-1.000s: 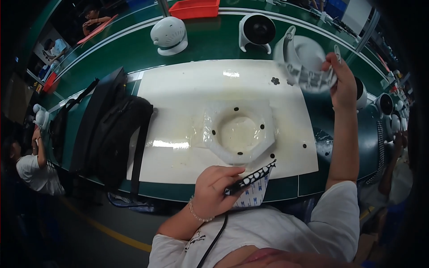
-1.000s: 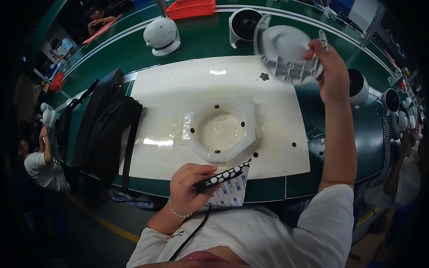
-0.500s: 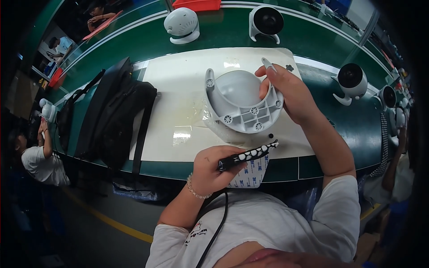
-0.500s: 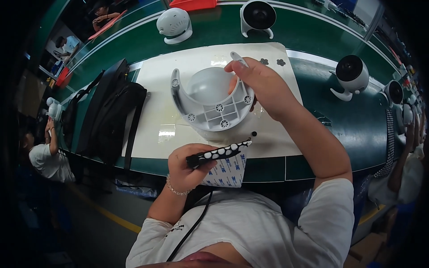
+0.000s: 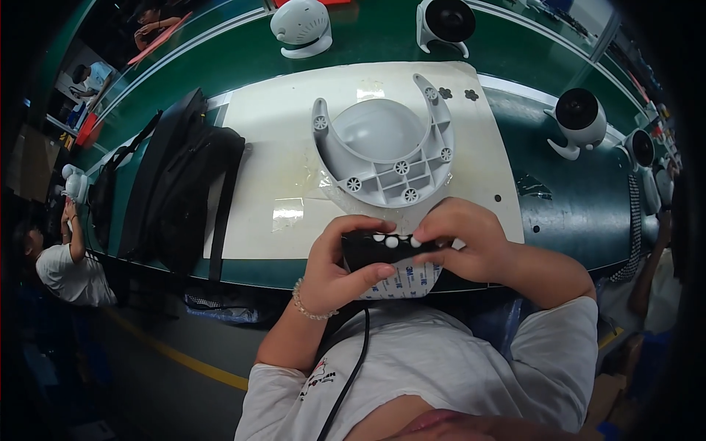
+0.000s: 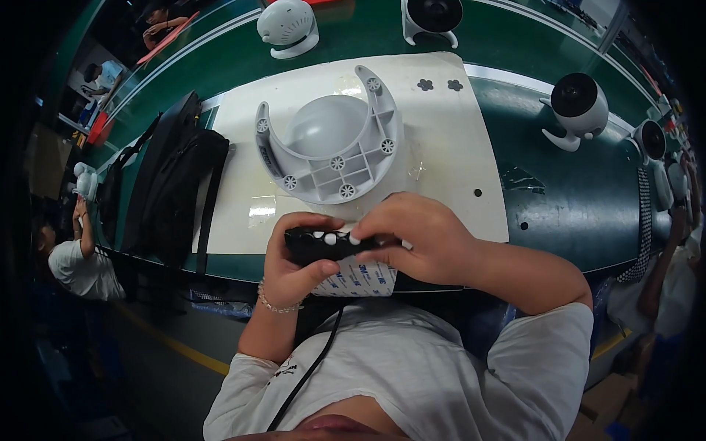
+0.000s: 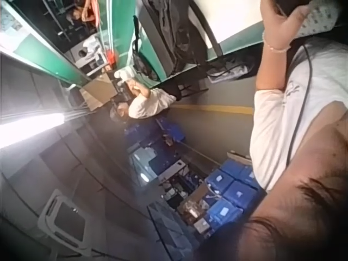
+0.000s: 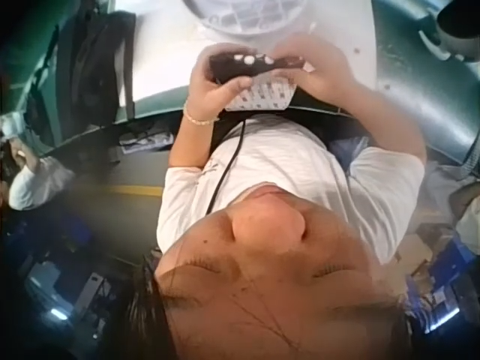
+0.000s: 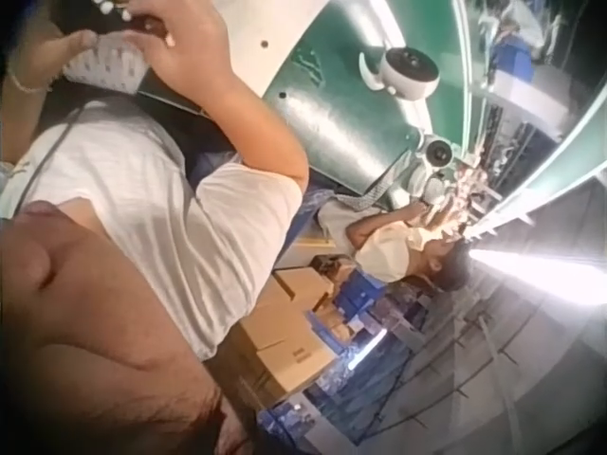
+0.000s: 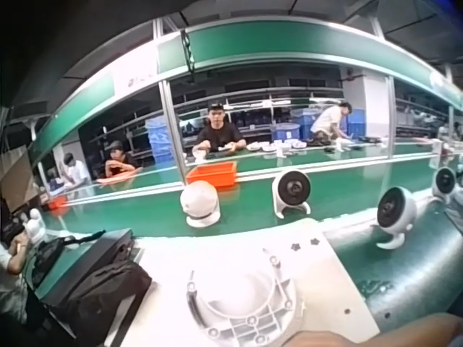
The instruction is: Assembling security camera housings by attaching small black circular pads to the base.
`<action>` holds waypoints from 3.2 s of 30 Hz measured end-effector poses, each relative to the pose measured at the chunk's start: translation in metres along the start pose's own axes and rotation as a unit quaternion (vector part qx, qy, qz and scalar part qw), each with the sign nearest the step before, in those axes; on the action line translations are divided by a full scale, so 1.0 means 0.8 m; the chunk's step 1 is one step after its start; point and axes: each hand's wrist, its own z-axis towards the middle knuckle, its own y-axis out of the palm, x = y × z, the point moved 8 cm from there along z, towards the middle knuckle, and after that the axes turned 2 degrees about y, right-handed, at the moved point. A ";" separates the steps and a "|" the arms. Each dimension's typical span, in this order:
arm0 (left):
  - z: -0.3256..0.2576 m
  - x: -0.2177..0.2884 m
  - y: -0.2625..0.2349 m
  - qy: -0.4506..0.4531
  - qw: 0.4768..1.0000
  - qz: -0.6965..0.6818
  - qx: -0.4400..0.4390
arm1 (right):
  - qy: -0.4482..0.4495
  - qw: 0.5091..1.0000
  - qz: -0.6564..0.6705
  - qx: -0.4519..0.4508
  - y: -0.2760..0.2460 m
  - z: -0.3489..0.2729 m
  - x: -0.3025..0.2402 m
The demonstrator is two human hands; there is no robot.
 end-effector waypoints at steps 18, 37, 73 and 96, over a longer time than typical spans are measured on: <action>-0.006 -0.008 -0.021 0.025 0.991 0.131 0.008 | -0.112 0.987 -0.082 0.078 -0.019 0.000 -0.015; -0.001 0.013 0.003 0.157 0.951 0.260 -0.055 | -0.131 0.980 -0.052 0.140 0.001 0.007 -0.033; 0.014 0.031 0.002 0.247 0.907 0.340 0.032 | 0.028 0.989 -0.013 0.142 -0.045 0.042 -0.024; 0.013 0.030 0.004 0.237 0.907 0.344 0.047 | -0.067 0.894 -0.442 -0.026 0.000 0.034 -0.063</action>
